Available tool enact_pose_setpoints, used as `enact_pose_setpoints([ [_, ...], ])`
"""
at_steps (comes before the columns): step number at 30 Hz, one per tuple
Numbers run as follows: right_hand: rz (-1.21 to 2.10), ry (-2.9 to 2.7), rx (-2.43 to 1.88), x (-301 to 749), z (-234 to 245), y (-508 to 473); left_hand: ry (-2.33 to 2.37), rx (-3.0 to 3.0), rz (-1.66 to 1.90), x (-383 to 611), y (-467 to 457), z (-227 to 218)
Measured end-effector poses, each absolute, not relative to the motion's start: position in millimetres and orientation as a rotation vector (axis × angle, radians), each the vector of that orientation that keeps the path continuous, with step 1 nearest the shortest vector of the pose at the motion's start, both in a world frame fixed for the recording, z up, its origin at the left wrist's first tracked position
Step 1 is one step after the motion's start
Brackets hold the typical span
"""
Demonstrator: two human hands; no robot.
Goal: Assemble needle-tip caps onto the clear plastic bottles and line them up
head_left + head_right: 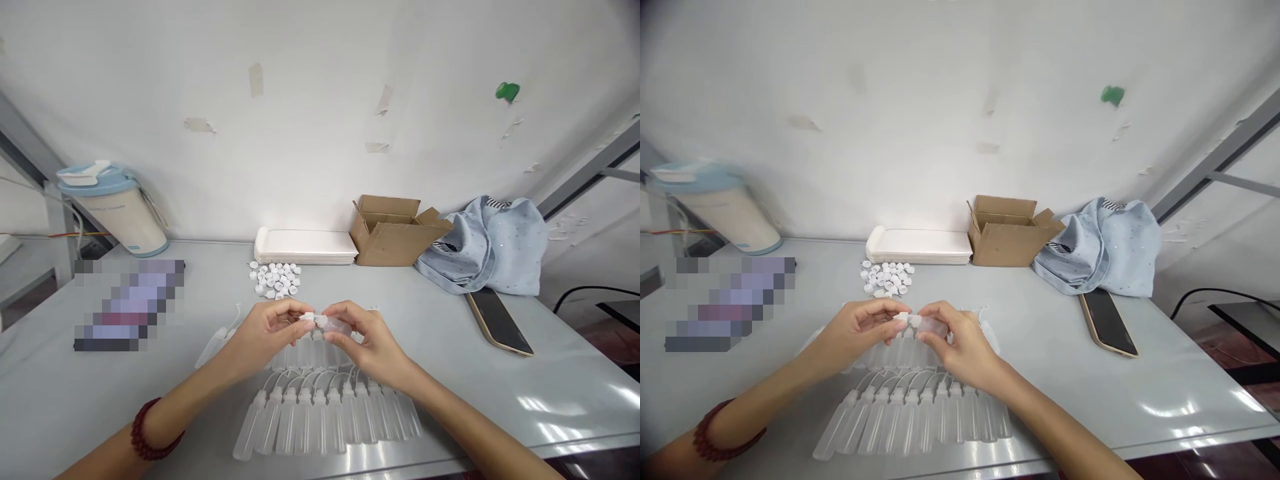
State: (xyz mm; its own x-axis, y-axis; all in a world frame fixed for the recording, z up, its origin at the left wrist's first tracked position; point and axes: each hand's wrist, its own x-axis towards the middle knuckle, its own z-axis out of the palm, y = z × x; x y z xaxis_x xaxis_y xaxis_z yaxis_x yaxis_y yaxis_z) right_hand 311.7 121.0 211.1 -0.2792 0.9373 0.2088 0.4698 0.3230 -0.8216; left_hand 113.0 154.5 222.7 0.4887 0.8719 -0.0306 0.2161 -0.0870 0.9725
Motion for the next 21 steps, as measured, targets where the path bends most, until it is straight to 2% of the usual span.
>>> enact_pose_setpoints([
  [13,0.655,-2.206,-1.109,310.7,204.9,111.7,0.999,1.599,0.672,114.8,139.7,215.7],
  [16,0.809,-2.142,-1.138,310.1,208.9,109.7,0.973,1.671,0.658,113.7,140.7,214.6],
  [21,1.389,-1.739,-1.108,309.3,215.0,113.2,0.89,1.913,0.733,112.2,141.9,215.9],
])
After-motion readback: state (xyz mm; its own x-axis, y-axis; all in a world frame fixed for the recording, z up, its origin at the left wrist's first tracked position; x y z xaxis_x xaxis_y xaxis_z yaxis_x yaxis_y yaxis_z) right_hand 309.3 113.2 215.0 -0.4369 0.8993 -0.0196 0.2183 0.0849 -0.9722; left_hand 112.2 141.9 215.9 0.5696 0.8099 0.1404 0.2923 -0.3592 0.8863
